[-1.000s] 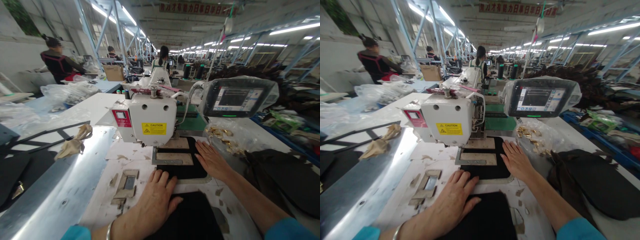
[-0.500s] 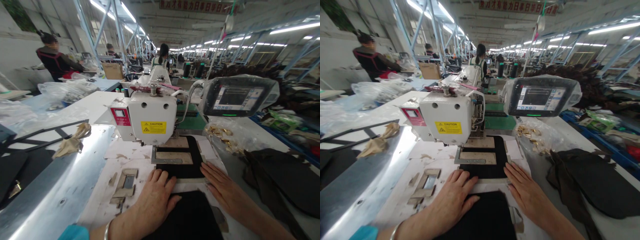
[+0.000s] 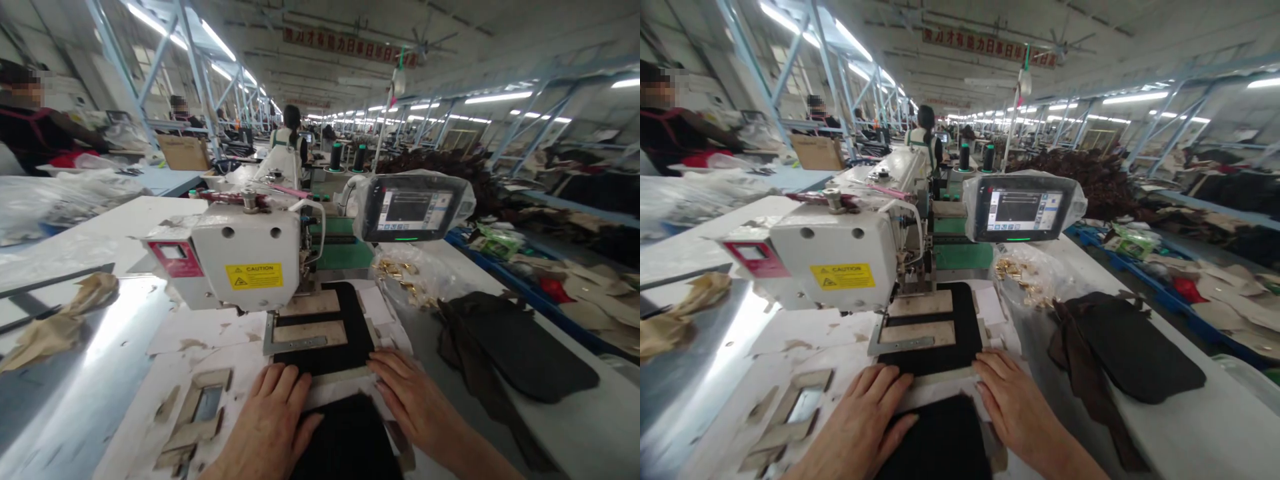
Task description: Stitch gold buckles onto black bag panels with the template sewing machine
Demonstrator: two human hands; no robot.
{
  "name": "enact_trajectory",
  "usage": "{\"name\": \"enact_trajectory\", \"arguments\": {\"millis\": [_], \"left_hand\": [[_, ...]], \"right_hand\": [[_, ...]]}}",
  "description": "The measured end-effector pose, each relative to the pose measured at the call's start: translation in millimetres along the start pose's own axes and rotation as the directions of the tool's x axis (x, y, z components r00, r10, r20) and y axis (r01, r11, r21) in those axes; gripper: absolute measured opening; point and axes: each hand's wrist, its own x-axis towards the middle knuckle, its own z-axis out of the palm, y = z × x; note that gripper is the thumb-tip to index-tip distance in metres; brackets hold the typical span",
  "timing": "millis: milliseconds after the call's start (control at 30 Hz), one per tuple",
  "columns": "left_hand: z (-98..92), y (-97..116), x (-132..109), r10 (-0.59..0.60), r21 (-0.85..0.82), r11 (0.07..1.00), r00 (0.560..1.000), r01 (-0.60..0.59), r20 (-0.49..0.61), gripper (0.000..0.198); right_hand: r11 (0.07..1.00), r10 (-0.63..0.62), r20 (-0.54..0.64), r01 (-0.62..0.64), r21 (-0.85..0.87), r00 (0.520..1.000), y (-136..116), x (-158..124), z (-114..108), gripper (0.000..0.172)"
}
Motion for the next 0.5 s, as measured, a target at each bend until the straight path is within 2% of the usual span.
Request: {"name": "enact_trajectory", "arguments": {"millis": [100, 167, 233, 267, 367, 433, 500], "left_hand": [[4.2, -2, 0, 0.033, 0.025, 0.999, 0.997, -0.032, -0.063, 0.037], [5.6, -2, -1, 0.049, 0.042, 0.998, 0.994, -0.044, -0.102, 0.036], [6.6, -2, -2, 0.060, 0.056, 0.997, 0.989, -0.053, -0.138, 0.035], [7.1, -2, -2, 0.066, 0.063, 0.996, 0.986, -0.057, -0.154, 0.035], [8.2, -3, -4, 0.099, 0.095, 0.992, 0.975, -0.081, -0.200, 0.038], [8.8, -4, -4, 0.127, 0.129, 0.987, 0.965, -0.100, -0.229, 0.040], [10.3, -7, -3, 0.150, 0.164, 0.980, 0.956, -0.110, -0.252, 0.040]], "right_hand": [[0.995, 0.024, -0.015, -0.022, 0.101, 1.000, 2, 2, 0, 0.032], [0.990, 0.056, -0.051, -0.049, 0.135, 0.997, 18, 8, -1, 0.029], [0.990, 0.134, -0.112, -0.127, 0.066, 0.985, 46, 19, -3, 0.029], [0.979, 0.201, -0.136, -0.205, -0.016, 0.970, 63, 26, -6, 0.029], [0.929, 0.332, -0.162, -0.352, -0.114, 0.929, 119, 53, -16, 0.030], [0.896, 0.397, -0.149, -0.417, -0.151, 0.906, 149, 71, -20, 0.029], [0.872, 0.440, -0.110, -0.453, -0.185, 0.891, 167, 88, -21, 0.023]]}}
